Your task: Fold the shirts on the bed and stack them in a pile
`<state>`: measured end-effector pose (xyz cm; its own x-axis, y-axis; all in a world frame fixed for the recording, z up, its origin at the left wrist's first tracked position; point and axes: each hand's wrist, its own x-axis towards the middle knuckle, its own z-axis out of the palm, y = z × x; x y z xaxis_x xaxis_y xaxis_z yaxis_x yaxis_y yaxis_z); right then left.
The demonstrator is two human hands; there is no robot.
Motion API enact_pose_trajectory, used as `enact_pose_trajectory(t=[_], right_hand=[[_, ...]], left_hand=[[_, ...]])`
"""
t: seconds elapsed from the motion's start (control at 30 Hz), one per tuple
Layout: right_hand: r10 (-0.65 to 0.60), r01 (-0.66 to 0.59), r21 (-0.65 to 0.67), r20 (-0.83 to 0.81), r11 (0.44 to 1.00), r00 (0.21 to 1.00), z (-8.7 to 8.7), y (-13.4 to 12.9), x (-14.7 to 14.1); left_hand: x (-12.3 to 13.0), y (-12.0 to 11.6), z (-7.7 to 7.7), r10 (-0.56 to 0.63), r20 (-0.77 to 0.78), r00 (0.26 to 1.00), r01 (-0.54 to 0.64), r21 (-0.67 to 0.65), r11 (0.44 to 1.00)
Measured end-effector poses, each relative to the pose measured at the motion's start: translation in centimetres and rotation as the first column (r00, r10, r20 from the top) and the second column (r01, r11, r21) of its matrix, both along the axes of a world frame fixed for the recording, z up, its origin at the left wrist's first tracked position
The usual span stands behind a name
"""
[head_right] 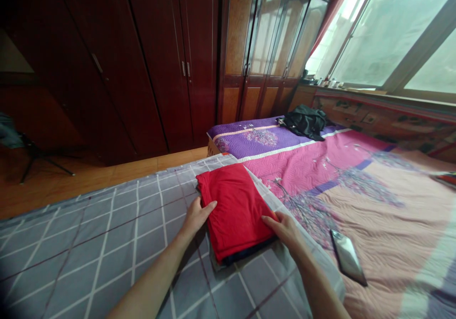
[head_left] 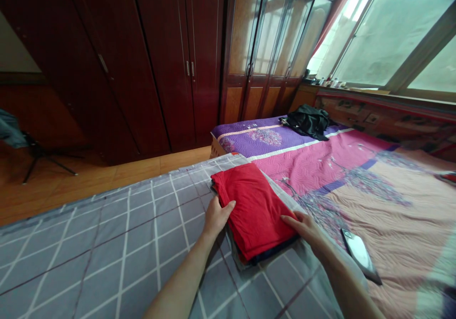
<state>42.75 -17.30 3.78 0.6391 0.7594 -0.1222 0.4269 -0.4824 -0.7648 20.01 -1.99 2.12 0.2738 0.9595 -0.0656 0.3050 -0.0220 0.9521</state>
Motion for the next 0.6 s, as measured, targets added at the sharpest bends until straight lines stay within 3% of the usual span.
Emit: enact_pose_trajectory(t=[0.1,0.17,0.23,0.3,0.37,0.47,0.53,0.6], right_hand=[[-0.046,0.049,0.078,-0.044,0.996,0.998,0.2,0.2,-0.5],[-0.043,0.067,0.115,-0.196,0.991,0.980,0.7,0.5,-0.7],[0.045,-0.001,0.117,-0.374,0.993,0.926,1.5,0.9,-0.6],[0.180,-0.161,0.079,-0.404,0.984,0.897,2.2,1.6,0.0],[0.280,-0.290,0.012,-0.296,0.957,0.913,2.8,2.6,0.8],[0.297,-0.299,-0.036,-0.052,0.954,0.953,3.5,4.9,1.4],[0.279,-0.281,-0.004,0.120,0.960,0.953,3.5,6.9,0.6],[0.304,-0.325,0.026,0.287,0.945,0.908,3.1,8.9,-1.2]], left_hand=[[0.3,-0.9,0.1,0.040,-0.074,0.996,-0.033,0.091,0.995],[0.4,-1.4,0.1,0.048,-0.112,0.992,-0.034,0.129,0.991],[0.4,-1.5,0.1,0.022,-0.160,0.987,0.003,0.154,0.988],[0.2,-1.4,0.3,-0.014,-0.201,0.979,0.048,0.163,0.985],[-0.1,-1.1,0.5,-0.052,-0.230,0.972,0.086,0.143,0.986],[-0.4,-1.3,1.1,-0.031,-0.280,0.960,0.080,0.166,0.983],[-0.4,-2.0,1.5,0.073,-0.288,0.955,0.027,0.329,0.944],[-0.2,-2.9,2.0,0.142,-0.260,0.955,0.016,0.522,0.853]])
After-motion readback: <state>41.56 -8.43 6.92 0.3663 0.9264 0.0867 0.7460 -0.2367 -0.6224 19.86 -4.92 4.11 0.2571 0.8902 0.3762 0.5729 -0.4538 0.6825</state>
